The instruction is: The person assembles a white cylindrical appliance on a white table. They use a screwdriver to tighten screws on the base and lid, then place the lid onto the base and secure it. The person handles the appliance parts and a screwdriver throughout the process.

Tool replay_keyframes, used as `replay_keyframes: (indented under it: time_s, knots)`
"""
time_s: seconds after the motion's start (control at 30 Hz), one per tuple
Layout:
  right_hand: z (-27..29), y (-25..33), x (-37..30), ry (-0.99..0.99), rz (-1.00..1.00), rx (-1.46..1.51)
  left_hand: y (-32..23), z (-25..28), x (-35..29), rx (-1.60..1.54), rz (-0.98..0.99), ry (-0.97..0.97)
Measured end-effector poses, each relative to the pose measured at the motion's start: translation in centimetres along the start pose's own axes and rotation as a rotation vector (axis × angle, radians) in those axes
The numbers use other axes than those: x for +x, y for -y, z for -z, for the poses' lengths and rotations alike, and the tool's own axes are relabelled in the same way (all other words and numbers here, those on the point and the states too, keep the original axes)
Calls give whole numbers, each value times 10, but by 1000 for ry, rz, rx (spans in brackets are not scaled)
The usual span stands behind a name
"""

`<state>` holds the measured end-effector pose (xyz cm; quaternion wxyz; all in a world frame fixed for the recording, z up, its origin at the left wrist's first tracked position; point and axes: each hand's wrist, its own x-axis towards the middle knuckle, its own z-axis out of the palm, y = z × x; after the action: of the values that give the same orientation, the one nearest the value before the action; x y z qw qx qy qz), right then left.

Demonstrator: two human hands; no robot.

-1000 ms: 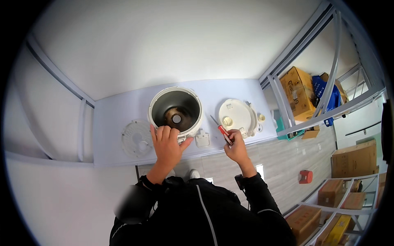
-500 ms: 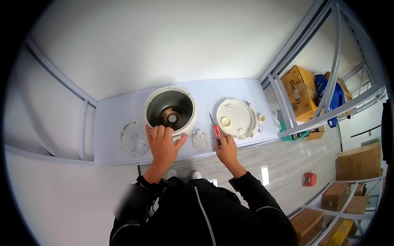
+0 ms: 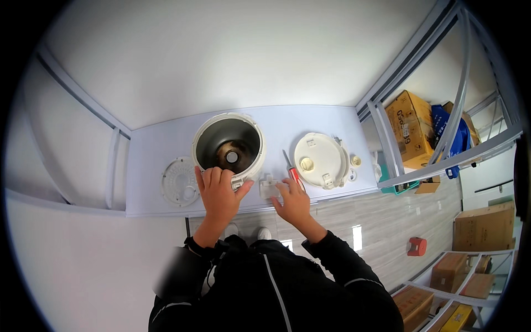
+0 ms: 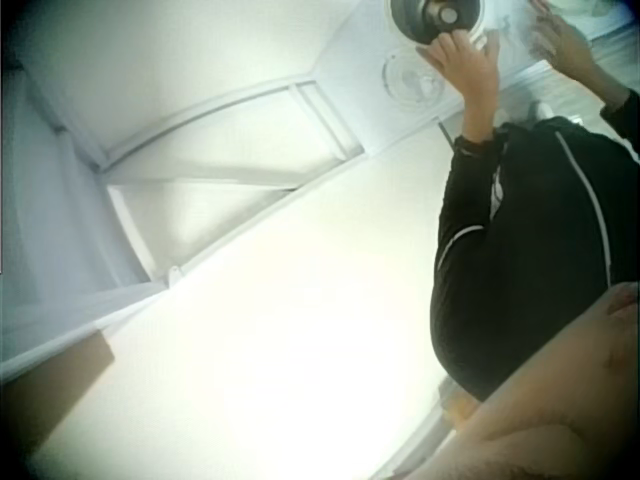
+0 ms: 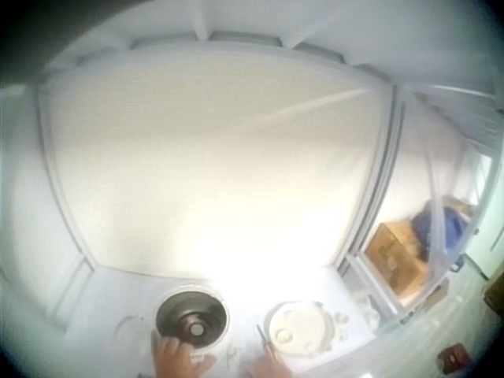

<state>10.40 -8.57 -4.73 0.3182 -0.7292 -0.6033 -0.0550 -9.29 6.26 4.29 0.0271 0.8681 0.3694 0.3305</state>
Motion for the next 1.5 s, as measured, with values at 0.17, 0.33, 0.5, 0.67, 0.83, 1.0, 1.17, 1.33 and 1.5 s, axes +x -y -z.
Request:
replay_keyframes:
  time_s: [0.17, 0.33, 0.5, 0.67, 0.83, 1.0, 1.17, 1.33, 1.5]
  knots:
    - [-14, 13, 14, 261, -74, -82, 3, 3, -1, -29, 1, 70]
    - [-28, 8, 20, 424, -59, -104, 11, 10, -3, -81, -29, 149]
    - [-19, 17, 24, 300, -139, 19, 10, 31, 4, -162, -53, 214]
    - [9, 21, 15, 93, -27, -10, 34, 38, 4, -245, -172, 198]
    - [37, 29, 20, -19, 306, 133, 38, 46, 17, -336, -276, 179]
    - [23, 60, 40, -59, 430, 151, 36, 47, 25, -342, -311, 244]
    - [24, 74, 52, 17, 410, 139, 43, 38, 24, -326, -349, 204]
    - [14, 65, 55, 58, 396, 169, 46, 30, 18, -315, -335, 197]
    - [10, 71, 55, 34, 234, 387, 49, 28, 17, -317, -338, 210]
